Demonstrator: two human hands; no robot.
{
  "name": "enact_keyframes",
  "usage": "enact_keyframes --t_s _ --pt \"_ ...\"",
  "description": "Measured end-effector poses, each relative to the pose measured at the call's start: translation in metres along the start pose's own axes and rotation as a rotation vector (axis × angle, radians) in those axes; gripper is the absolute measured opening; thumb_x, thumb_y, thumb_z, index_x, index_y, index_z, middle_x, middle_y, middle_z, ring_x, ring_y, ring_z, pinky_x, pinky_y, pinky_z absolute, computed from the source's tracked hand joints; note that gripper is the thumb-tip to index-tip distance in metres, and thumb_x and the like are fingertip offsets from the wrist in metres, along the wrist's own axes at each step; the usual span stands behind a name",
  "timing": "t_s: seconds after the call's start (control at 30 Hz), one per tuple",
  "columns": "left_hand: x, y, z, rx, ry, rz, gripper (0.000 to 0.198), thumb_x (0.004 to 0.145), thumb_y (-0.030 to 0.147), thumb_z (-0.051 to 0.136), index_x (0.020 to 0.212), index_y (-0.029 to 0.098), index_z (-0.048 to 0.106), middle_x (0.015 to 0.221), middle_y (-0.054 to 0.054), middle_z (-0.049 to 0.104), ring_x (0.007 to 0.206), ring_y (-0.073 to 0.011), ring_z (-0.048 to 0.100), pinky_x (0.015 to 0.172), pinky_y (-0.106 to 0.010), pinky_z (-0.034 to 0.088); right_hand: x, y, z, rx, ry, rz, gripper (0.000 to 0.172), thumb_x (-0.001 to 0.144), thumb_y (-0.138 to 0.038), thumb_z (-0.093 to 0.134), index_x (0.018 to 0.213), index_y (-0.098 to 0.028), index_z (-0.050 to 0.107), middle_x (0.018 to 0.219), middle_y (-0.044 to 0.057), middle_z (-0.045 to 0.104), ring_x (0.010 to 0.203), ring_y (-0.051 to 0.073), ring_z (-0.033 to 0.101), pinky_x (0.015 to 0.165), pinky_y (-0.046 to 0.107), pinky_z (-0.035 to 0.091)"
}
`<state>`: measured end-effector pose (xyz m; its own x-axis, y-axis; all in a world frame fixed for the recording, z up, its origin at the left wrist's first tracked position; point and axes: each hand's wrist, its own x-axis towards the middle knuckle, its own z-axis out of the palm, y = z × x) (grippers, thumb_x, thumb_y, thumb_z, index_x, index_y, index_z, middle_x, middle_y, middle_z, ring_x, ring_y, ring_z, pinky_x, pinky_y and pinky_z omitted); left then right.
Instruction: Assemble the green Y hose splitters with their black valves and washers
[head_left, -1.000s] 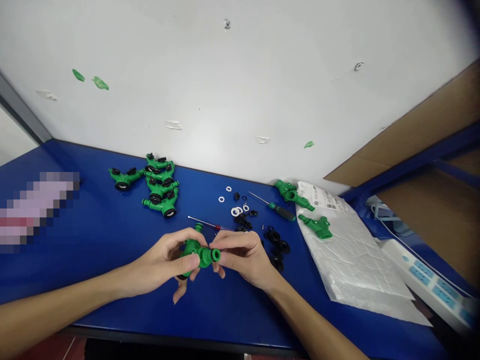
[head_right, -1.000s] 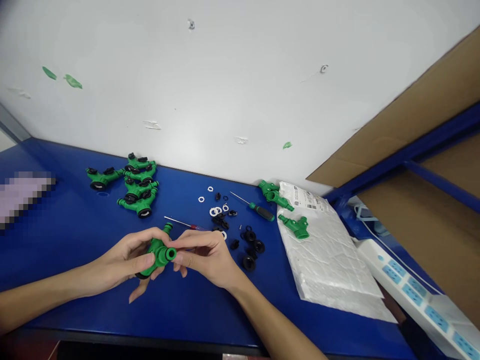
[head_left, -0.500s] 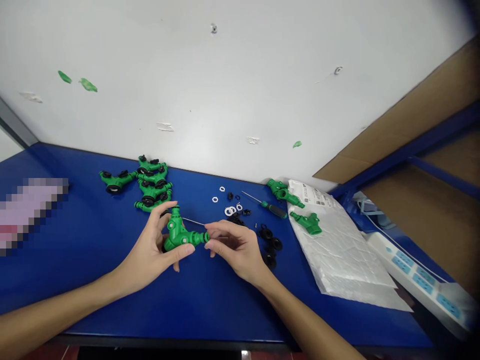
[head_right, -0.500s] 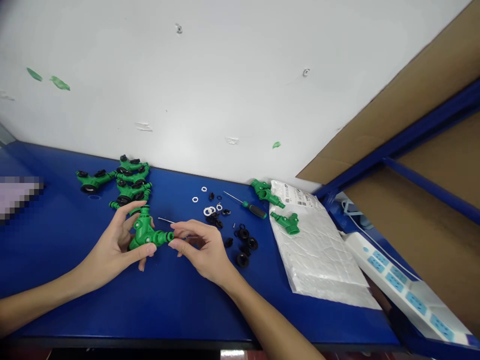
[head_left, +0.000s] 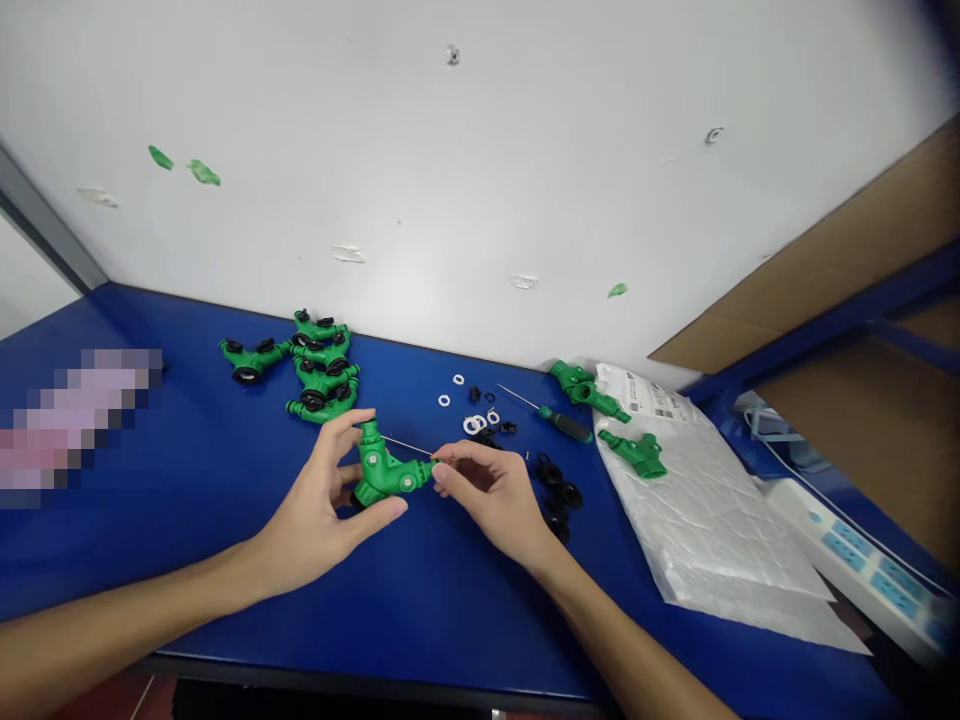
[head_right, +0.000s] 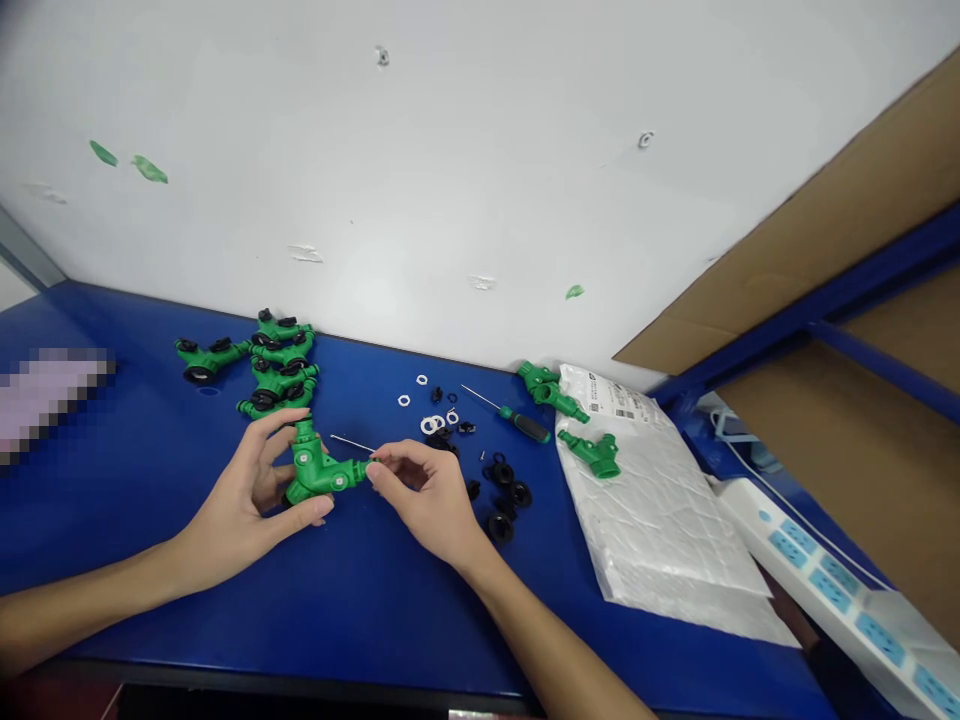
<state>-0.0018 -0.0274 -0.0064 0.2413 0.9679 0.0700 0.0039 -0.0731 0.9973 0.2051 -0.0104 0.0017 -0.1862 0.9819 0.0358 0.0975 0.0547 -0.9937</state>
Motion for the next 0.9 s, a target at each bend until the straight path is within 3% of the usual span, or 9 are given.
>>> enact_keyframes --t_s 0.17,0.3,0.37,0.47,0.57,0.67,0.8,0.9 --pt "-0.002 0.003 -0.002 -0.182 -0.225 -0.026 0.072 0.085 0.024 0.069 0.14 0.041 0.025 0.118 -0.004 0.053 0.086 -0.0176 0.069 0.082 -0.037 0.058 0.004 0.0 -0.004 0.002 -0.084 0.024 0.027 0.078 -0.042 0.071 0.084 -0.016 0.07 0.066 0.0 0.063 0.058 0.013 0.059 0.061 0.028 0.052" --pt "0.002 0.006 -0.004 -0.306 -0.293 -0.15 0.04 0.084 0.028 0.07 0.12 0.025 0.052 0.107 -0.004 0.06 0.087 -0.0199 0.07 0.078 -0.034 0.058 0.006 -0.002 -0.012 -0.099 -0.109 0.003 0.03 0.082 -0.043 0.066 0.089 -0.015 0.071 0.068 0.002 0.065 0.058 0.013 0.06 0.057 0.027 0.051" --pt "0.004 0.008 -0.004 -0.325 -0.281 -0.204 0.031 0.083 0.029 0.071 0.109 0.02 0.057 0.097 -0.003 0.064 0.087 -0.0204 0.07 0.079 -0.033 0.058 0.012 -0.002 -0.028 -0.243 0.002 -0.048 0.031 0.085 -0.043 0.062 0.091 -0.015 0.071 0.071 0.004 0.068 0.06 0.015 0.061 0.056 0.027 0.051" --pt "0.006 0.01 -0.003 -0.34 -0.256 -0.24 0.031 0.08 0.03 0.074 0.105 0.018 0.059 0.093 -0.003 0.065 0.085 -0.0215 0.07 0.078 -0.035 0.058 0.024 0.003 -0.063 -0.573 0.274 -0.196 0.027 0.088 -0.039 0.057 0.089 -0.016 0.071 0.085 0.007 0.073 0.071 0.018 0.065 0.065 0.029 0.051" --pt "0.006 0.01 -0.002 -0.345 -0.244 -0.254 0.031 0.079 0.03 0.074 0.104 0.018 0.061 0.095 -0.003 0.066 0.085 -0.0222 0.07 0.076 -0.035 0.057 0.033 0.008 -0.091 -0.783 0.358 -0.229 0.026 0.088 -0.033 0.053 0.089 -0.015 0.071 0.082 0.008 0.071 0.067 0.019 0.062 0.062 0.032 0.048" --pt "0.007 0.008 -0.003 -0.36 -0.226 -0.256 0.03 0.079 0.031 0.075 0.103 0.018 0.062 0.093 -0.003 0.067 0.086 -0.0231 0.07 0.079 -0.037 0.057 0.036 0.008 -0.098 -0.845 0.307 -0.252 0.022 0.086 -0.029 0.053 0.088 -0.017 0.072 0.082 0.008 0.07 0.069 0.02 0.062 0.069 0.035 0.049" --pt "0.008 0.009 -0.003 -0.382 -0.191 -0.252 0.031 0.078 0.034 0.076 0.101 0.019 0.063 0.094 -0.003 0.067 0.086 -0.0241 0.07 0.08 -0.04 0.058 0.035 0.004 -0.092 -0.949 0.106 -0.237 0.017 0.084 -0.026 0.06 0.093 -0.021 0.073 0.096 0.007 0.071 0.089 0.024 0.065 0.085 0.04 0.048" --pt "0.008 0.011 -0.003 -0.385 -0.174 -0.262 0.033 0.076 0.035 0.077 0.101 0.019 0.062 0.094 -0.003 0.067 0.086 -0.0245 0.07 0.081 -0.042 0.058 0.034 0.003 -0.093 -1.008 0.018 -0.196 0.017 0.083 -0.024 0.062 0.095 -0.021 0.073 0.099 0.008 0.072 0.094 0.025 0.065 0.089 0.042 0.047"
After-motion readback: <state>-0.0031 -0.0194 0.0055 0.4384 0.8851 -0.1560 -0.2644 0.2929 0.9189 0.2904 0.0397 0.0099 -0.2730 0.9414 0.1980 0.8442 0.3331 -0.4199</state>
